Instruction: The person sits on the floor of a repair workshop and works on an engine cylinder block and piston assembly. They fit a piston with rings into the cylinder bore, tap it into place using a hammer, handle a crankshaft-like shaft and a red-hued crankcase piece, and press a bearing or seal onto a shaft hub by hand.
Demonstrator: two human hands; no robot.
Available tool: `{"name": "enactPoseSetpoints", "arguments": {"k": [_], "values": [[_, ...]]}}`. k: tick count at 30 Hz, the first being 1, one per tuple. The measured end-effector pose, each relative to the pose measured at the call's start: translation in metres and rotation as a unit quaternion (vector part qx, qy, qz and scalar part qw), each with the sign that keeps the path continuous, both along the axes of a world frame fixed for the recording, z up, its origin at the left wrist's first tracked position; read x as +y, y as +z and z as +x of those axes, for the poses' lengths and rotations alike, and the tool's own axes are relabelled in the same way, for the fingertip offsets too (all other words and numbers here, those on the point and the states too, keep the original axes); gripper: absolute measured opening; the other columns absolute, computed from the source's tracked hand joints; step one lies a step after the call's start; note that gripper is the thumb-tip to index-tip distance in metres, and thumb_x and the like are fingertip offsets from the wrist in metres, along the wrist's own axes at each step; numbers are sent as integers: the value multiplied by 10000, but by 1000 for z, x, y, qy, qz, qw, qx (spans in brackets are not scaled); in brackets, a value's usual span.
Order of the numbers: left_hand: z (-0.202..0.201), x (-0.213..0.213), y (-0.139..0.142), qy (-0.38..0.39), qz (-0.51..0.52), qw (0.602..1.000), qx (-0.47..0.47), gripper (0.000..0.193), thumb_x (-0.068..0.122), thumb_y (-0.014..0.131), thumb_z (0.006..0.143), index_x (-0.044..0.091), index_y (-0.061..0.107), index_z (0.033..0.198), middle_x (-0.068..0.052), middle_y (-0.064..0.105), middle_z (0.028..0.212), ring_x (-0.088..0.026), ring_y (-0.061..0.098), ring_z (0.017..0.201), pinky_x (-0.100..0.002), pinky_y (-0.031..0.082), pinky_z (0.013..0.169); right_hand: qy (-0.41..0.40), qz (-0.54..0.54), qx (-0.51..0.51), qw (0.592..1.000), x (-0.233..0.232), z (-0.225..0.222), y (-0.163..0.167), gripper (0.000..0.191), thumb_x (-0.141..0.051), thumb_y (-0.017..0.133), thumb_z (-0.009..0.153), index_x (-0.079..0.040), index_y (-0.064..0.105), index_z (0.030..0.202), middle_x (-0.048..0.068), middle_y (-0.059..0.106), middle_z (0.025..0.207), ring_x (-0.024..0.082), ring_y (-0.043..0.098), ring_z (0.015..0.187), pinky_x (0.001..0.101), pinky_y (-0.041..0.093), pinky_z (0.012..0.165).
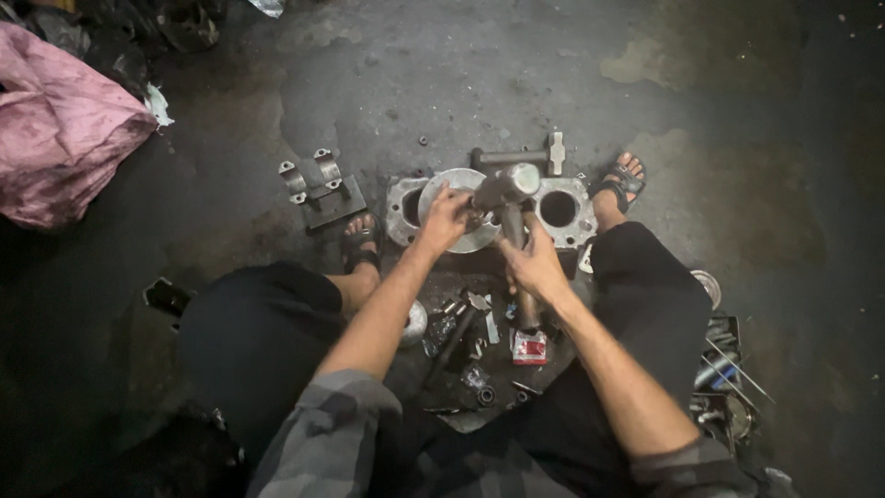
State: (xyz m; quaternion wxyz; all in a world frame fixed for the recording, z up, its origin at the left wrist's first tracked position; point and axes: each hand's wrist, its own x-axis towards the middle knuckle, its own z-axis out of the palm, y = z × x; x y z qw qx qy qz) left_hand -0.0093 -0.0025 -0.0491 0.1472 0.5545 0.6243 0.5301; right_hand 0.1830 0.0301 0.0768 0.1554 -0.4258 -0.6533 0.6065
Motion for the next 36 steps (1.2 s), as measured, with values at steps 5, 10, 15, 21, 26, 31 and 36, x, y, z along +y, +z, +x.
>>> {"name": "enactPoseSetpoints", "arguments": {"k": [5,10,15,21,26,31,36], "values": [[1,0,2,4,6,1000,-2,394,-19,703,799,75,711,1181,-140,736,1091,-355,646,1109,-532,271,1244,-18,27,-21,999,0,1,10,531,-296,674,966,-17,449,1358,53,524,534,137,493,332,325,401,301],[1,-1,5,4,-20,1000,4,450,-60,632,760,71,719,1182,-153,739,1077,-354,662,1081,-542,254,1253,3,52,-44,998,-5,-5,21,488,-308,679,954,-25,505,1312,50,549,592,134,513,366,324,411,320],[-1,0,5,-6,-16,1000,16,342,-18,675,812,73,713,1140,-162,740,1083,-378,646,1097,-537,265,1258,14,99,-94,991,-11,-14,22,504,-328,665,937,-46,488,1315,46,594,598,136,554,378,318,446,331],[-2,0,8,-6,11,1000,20,408,-48,633,780,62,701,1167,-173,725,1119,-401,621,1129,-553,261,1226,8,63,-66,996,-12,-10,23,478,-328,691,933,-39,523,1274,31,539,563,132,526,382,317,427,334],[-2,-1,9,-8,-42,999,-11,353,-50,614,793,63,718,1111,-150,754,1011,-370,668,1085,-562,244,1283,-5,73,-53,996,-12,-9,27,439,-314,694,937,-32,558,1245,27,545,560,127,531,397,314,420,345],[-3,-2,6,-1,-14,1000,19,358,-39,631,761,39,725,1098,-203,711,1040,-455,602,1141,-560,258,1247,33,150,-104,983,-12,-13,23,443,-311,696,940,-35,552,1256,56,620,603,138,615,446,305,476,400],[-4,-3,8,-14,-14,1000,20,342,-43,634,764,32,728,1084,-215,714,1036,-457,614,1123,-559,258,1247,18,123,-66,990,-12,-11,4,472,-315,700,920,-43,547,1274,55,625,662,149,586,442,324,473,386]]}}
